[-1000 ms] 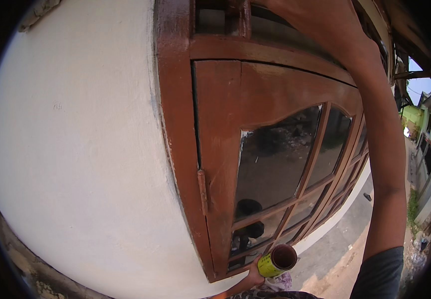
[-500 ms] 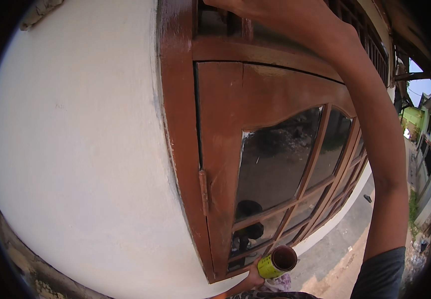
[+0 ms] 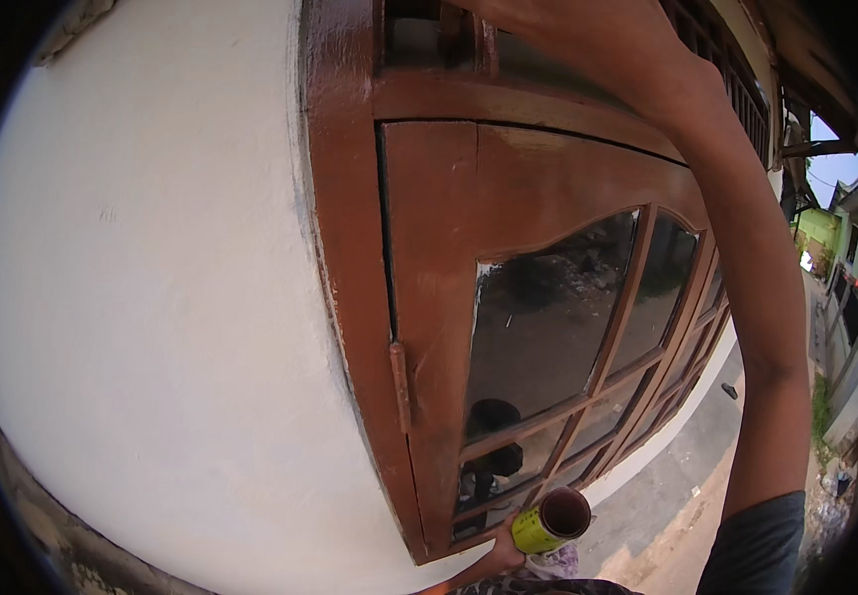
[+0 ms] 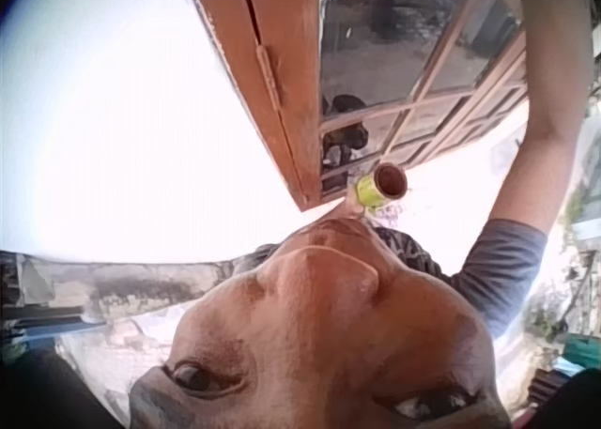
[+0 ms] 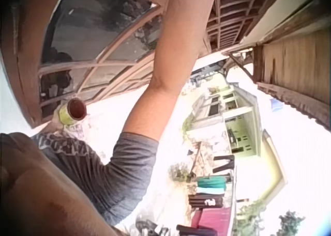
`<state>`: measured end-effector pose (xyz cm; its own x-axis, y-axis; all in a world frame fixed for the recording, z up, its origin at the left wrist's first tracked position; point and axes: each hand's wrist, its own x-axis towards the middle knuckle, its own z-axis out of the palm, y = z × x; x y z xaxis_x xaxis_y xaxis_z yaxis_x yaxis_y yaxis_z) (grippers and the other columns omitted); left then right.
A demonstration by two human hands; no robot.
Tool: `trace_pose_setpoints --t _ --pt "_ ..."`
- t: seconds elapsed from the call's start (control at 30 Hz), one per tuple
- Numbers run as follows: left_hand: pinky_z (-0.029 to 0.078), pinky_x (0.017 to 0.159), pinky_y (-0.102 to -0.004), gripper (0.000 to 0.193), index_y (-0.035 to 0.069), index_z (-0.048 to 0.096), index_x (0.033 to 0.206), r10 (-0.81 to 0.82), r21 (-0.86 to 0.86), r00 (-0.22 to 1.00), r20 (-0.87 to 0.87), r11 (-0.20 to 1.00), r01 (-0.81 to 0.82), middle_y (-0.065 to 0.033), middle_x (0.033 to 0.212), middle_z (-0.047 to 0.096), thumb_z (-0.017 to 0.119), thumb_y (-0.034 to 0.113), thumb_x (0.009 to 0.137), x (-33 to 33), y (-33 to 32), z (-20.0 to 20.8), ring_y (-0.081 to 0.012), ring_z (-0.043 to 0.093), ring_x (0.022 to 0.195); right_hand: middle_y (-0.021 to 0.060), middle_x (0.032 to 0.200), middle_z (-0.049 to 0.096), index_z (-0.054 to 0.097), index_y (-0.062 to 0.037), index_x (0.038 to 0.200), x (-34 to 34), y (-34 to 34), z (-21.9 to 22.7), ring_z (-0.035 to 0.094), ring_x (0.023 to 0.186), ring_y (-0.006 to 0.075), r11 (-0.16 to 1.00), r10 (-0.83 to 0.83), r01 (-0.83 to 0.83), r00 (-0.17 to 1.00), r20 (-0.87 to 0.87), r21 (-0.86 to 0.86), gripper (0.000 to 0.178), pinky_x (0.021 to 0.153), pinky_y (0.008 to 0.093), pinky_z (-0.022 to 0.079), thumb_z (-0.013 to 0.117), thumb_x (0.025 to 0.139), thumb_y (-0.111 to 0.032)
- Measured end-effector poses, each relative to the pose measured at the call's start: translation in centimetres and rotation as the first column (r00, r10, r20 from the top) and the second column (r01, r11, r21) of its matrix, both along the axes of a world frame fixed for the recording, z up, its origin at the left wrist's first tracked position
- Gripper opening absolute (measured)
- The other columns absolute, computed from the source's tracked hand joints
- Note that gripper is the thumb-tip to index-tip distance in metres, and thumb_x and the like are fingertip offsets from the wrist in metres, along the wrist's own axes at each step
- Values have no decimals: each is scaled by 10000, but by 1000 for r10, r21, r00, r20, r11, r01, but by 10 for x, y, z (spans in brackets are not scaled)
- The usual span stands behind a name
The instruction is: The person paints a wooden window frame with a brush, dipping the brush into a small container of brown paint.
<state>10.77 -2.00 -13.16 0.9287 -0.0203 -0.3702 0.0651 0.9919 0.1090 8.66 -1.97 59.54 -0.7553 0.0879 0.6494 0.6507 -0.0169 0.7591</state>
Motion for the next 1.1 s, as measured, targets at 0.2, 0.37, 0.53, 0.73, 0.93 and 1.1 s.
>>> trace_pose_setpoints --t 0.2,0.37,0.53,0.73,0.93,1.1 --pt "473 1036 -473 515 88 637 1251 -28 6 1000 3 1000 27 -107 1205 696 457 501 1002 4 0 -6 -309 651 1129 96 498 388 459 -20 661 -23 -30 -14 396 447 160 962 156 -193 969 -193 -193 322 465 313 358 648 905 -113" --pt "460 1052 -485 519 90 638 1252 -20 31 998 -65 999 22 -108 1216 693 435 501 1009 6 1 -3 -316 645 1143 107 512 395 478 -28 673 5 8 -9 370 464 240 996 7 -7 1000 -5 -93 298 676 369 420 646 895 -133" --pt "449 1064 -493 526 91 635 1259 -12 24 997 -72 1000 14 -110 1226 689 419 502 1014 0 2 -2 -321 638 1157 73 497 400 472 -36 675 8 -5 -3 351 458 227 999 -44 44 997 58 2 294 683 362 437 625 910 -123" --pt "440 1073 -496 531 92 632 1267 -19 38 997 -72 999 22 -112 1236 684 411 503 1015 -1 3 -3 -324 631 1169 45 509 484 441 -44 668 -21 -21 -13 408 432 140 954 129 -176 972 -197 -242 314 448 269 352 587 943 -84" --pt "431 1082 -499 536 93 629 1276 -14 46 998 -67 999 17 -114 1246 680 403 504 1017 -5 4 -2 -327 624 1181 38 546 528 509 -55 725 11 -26 -5 450 449 168 1000 22 -22 1000 2 -21 258 602 316 528 621 941 -139" --pt "424 1090 -501 541 93 626 1282 -43 63 996 -79 997 49 -116 1254 676 396 505 1018 -6 1 4 -329 618 1191 59 758 657 620 9 1000 4 -86 -41 684 736 137 980 180 -197 925 -334 -17 189 712 259 598 633 977 -178"
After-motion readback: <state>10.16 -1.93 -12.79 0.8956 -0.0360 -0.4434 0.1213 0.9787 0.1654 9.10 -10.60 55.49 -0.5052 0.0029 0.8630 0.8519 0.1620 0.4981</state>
